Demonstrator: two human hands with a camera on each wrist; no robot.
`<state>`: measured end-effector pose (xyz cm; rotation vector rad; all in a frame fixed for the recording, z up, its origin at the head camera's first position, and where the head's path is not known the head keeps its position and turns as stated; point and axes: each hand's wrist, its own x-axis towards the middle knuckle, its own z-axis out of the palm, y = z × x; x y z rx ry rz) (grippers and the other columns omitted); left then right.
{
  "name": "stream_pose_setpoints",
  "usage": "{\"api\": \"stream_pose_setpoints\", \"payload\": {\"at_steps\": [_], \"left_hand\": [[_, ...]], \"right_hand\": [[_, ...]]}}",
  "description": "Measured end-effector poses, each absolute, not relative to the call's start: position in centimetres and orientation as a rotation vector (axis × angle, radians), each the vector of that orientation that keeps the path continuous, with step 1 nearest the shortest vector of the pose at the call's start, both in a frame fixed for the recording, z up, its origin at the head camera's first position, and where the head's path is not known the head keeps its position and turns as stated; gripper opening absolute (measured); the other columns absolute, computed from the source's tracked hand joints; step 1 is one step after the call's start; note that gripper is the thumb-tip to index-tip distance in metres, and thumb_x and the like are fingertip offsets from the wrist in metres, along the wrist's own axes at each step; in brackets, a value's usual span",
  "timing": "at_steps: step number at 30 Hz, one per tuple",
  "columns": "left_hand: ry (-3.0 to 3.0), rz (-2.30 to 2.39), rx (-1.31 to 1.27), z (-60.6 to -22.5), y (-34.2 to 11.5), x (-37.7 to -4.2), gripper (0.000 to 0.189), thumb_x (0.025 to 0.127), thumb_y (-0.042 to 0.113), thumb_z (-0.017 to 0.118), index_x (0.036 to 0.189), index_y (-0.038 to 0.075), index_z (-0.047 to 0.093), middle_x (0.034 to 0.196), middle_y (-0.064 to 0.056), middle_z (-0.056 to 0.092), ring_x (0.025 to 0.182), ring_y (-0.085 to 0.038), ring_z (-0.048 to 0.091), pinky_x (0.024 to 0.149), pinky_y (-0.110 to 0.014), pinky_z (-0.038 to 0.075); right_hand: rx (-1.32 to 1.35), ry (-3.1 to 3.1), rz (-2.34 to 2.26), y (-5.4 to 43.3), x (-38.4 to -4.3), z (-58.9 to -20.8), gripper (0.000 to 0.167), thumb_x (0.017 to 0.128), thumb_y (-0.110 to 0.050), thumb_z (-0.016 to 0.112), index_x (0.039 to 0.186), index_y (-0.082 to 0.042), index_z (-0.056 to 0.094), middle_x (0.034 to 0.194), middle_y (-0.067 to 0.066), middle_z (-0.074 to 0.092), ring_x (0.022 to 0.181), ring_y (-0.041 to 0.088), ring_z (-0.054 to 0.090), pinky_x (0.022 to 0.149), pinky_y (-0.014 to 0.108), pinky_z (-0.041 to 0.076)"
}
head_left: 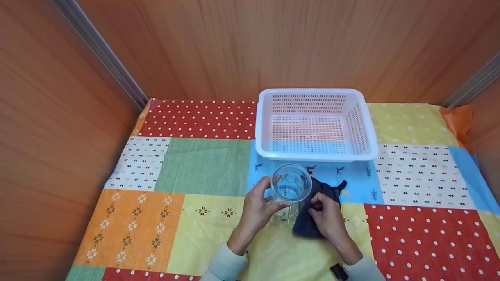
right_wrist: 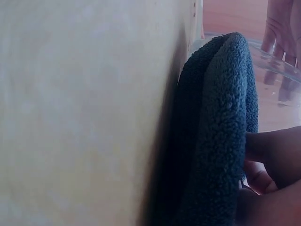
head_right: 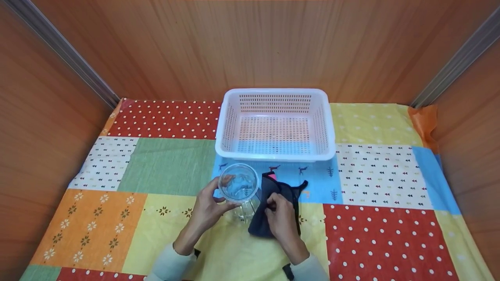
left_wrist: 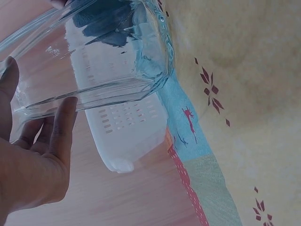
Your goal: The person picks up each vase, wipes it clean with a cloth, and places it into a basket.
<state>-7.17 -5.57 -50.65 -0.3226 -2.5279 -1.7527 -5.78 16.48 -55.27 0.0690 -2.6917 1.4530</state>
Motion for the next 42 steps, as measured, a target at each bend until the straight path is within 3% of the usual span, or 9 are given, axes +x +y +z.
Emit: {"api": "stream_pose_setpoints", "payload": {"at_steps": [13,24,35,42], "left_hand": [[-2.560,-1.755,-0.299,-50.4,-5.4,-7.1,0.065,0.081,0.022,0.094,0.138,0.013,0.065,0.133,-0.002,0.069,0.121,-0.027,0.067,0.090,-0.046,0.063],[-2.554,-1.732,-0.304,-50.5,-5.4,-7.2,0.062,0.081,0.018,0.094,0.136,0.012,0.065,0.133,-0.009,0.069,0.120,-0.029,0.067,0.088,-0.047,0.064],[-2.553,-1.721,-0.315,-50.5,-5.5,-7.2,0.066,0.081,0.019,0.094,0.139,0.012,0.063,0.135,-0.006,0.069,0.121,-0.029,0.067,0.088,-0.046,0.064],[-2.593,-1.663,-0.342,-50.5,-5.4,-7.2,0.072,0.083,0.018,0.092,0.148,0.014,0.061,0.149,-0.007,0.061,0.133,-0.032,0.061,0.088,-0.043,0.064]], "right_hand": [[0.005,-2.591,1.572,15.8,-5.3,-53.0,0.021,0.085,0.017,0.073,0.091,-0.002,0.067,0.098,0.014,0.072,0.096,0.030,0.073,0.076,0.029,0.062],[0.055,-2.454,1.661,15.0,-5.1,-48.3,0.020,0.087,0.016,0.074,0.092,-0.004,0.071,0.099,0.010,0.070,0.090,0.018,0.068,0.076,0.022,0.060],[0.049,-2.437,1.659,14.8,-4.9,-48.6,0.019,0.087,0.016,0.074,0.094,-0.001,0.071,0.101,0.010,0.069,0.091,0.019,0.068,0.078,0.022,0.061],[0.007,-2.401,1.607,14.0,-4.1,-49.1,0.018,0.088,0.015,0.075,0.094,-0.001,0.071,0.099,0.011,0.068,0.095,0.019,0.071,0.078,0.017,0.059]]}}
